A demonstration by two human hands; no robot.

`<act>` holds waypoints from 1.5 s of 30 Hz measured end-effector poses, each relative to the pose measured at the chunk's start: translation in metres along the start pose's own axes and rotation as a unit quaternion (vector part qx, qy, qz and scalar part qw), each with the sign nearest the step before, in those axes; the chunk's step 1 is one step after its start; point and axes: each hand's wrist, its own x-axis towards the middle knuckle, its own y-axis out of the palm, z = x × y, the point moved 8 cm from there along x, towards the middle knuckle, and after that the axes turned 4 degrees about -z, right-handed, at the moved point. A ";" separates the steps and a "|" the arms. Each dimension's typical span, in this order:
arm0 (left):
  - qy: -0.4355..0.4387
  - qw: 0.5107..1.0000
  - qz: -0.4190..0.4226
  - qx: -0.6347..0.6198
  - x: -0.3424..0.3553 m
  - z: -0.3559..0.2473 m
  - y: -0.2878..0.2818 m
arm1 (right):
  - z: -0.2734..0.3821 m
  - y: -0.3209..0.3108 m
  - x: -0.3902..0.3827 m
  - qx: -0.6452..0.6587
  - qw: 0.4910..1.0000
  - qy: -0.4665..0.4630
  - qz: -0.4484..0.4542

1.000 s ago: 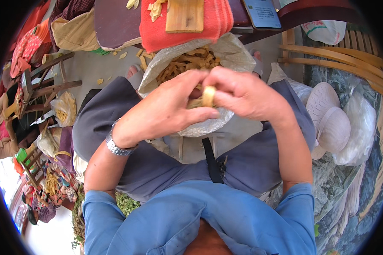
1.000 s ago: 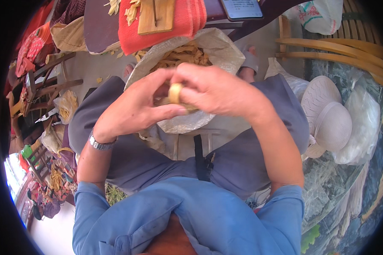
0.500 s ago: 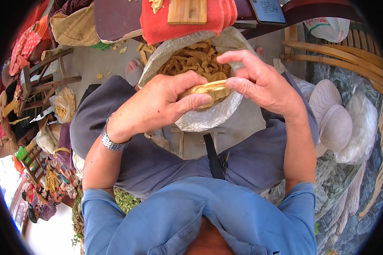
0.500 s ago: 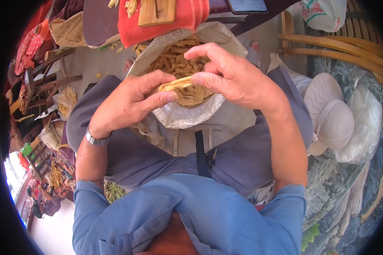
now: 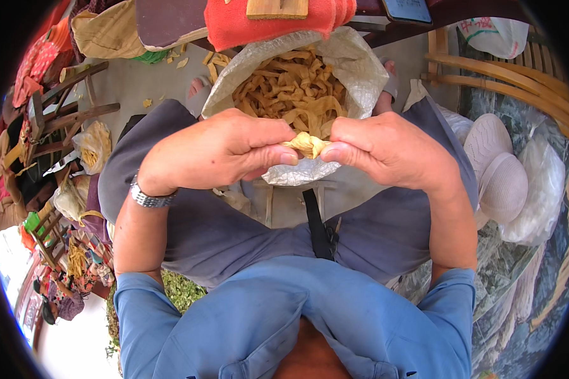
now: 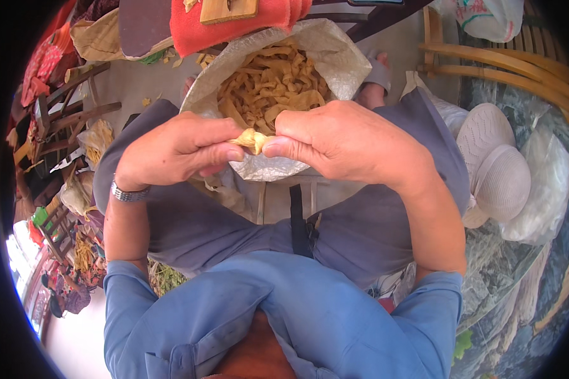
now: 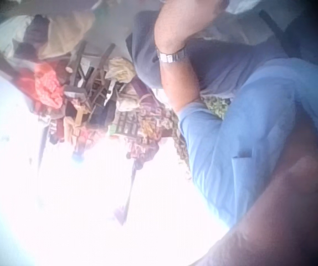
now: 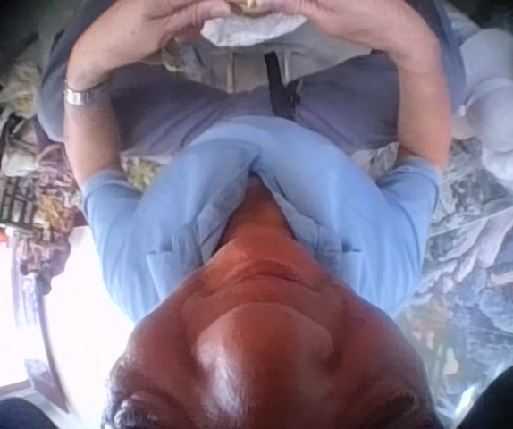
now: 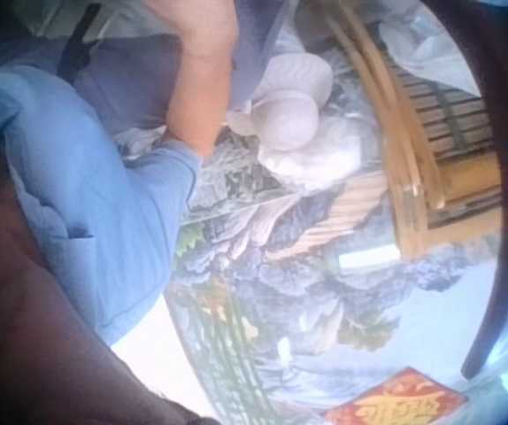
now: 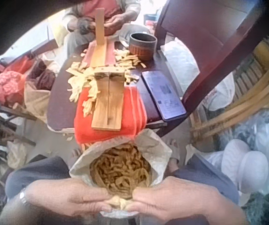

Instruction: The person picks up yellowish dried plant strips from a bag, pulls them across a wooden scraping tool on a small table, and ties them into knots by hand.

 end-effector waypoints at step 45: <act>0.075 0.854 -0.497 0.136 0.030 -0.036 -0.150 | -0.011 -0.108 0.091 -0.106 0.913 0.021 -0.394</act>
